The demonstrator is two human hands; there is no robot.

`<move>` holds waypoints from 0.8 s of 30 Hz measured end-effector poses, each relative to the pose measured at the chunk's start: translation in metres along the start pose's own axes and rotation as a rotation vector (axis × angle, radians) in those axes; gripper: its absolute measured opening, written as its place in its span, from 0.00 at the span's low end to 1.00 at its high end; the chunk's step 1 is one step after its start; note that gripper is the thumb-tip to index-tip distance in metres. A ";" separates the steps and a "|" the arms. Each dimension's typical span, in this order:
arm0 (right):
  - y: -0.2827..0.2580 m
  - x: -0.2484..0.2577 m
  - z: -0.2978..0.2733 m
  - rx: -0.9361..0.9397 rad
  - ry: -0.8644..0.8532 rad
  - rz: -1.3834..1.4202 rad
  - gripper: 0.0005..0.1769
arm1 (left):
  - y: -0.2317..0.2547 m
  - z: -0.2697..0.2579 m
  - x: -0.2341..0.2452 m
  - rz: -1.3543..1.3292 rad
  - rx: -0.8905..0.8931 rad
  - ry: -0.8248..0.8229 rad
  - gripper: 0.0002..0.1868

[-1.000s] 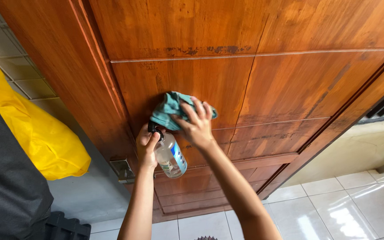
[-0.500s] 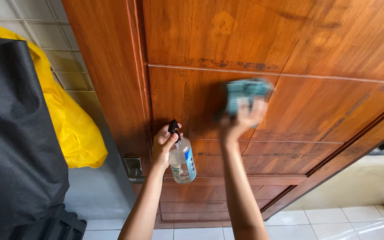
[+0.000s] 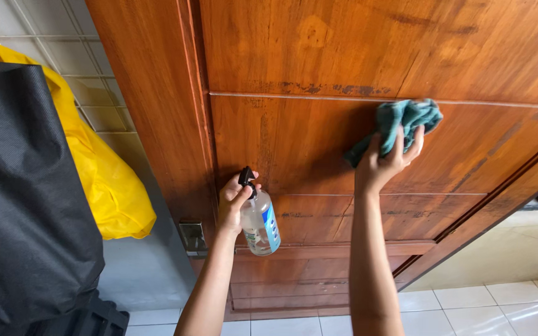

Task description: The person cleans a wooden door by spraying liquid from a bottle onto the surface and wiping it with a cloth by hand.

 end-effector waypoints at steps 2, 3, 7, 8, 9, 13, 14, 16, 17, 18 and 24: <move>-0.007 -0.006 0.002 -0.182 0.045 0.081 0.27 | -0.001 0.001 0.000 -0.031 -0.015 -0.010 0.31; -0.026 -0.016 0.002 -0.069 0.106 0.057 0.26 | -0.001 0.000 0.001 -0.064 -0.032 -0.023 0.30; -0.122 -0.052 -0.015 0.173 -0.158 0.008 0.21 | -0.009 -0.002 0.003 -0.061 0.010 0.032 0.30; -0.142 -0.056 -0.019 0.268 -0.240 -0.056 0.20 | -0.011 -0.001 0.003 -0.068 0.001 0.014 0.30; -0.144 -0.049 -0.017 0.271 -0.243 -0.060 0.20 | -0.012 0.000 0.003 -0.074 -0.008 -0.004 0.29; -0.124 -0.043 -0.015 0.475 -0.395 0.067 0.17 | 0.005 0.008 -0.009 0.032 -0.077 -0.059 0.28; -0.106 -0.040 -0.012 0.464 -0.342 0.080 0.11 | 0.011 0.010 -0.015 0.106 -0.081 -0.075 0.29; -0.055 -0.034 0.003 0.191 -0.367 0.105 0.17 | 0.025 0.021 -0.026 0.180 -0.090 -0.086 0.30; -0.039 -0.022 0.007 0.191 -0.185 0.028 0.20 | 0.032 0.027 -0.029 0.174 -0.101 -0.104 0.30; -0.029 -0.011 0.003 0.186 -0.008 -0.049 0.24 | 0.036 0.031 -0.031 0.169 -0.104 -0.120 0.30; -0.039 -0.018 0.007 -0.209 0.163 0.141 0.24 | 0.034 0.043 -0.023 0.206 -0.147 -0.183 0.29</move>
Point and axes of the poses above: each hand's wrist, its own z-axis towards the middle knuckle, its own x-axis out of the back of the hand, y = z × x, the point moved 3 cm from there along z, towards the middle knuckle, and after that the axes turned 14 degrees about -y, right-handed, at the moved point
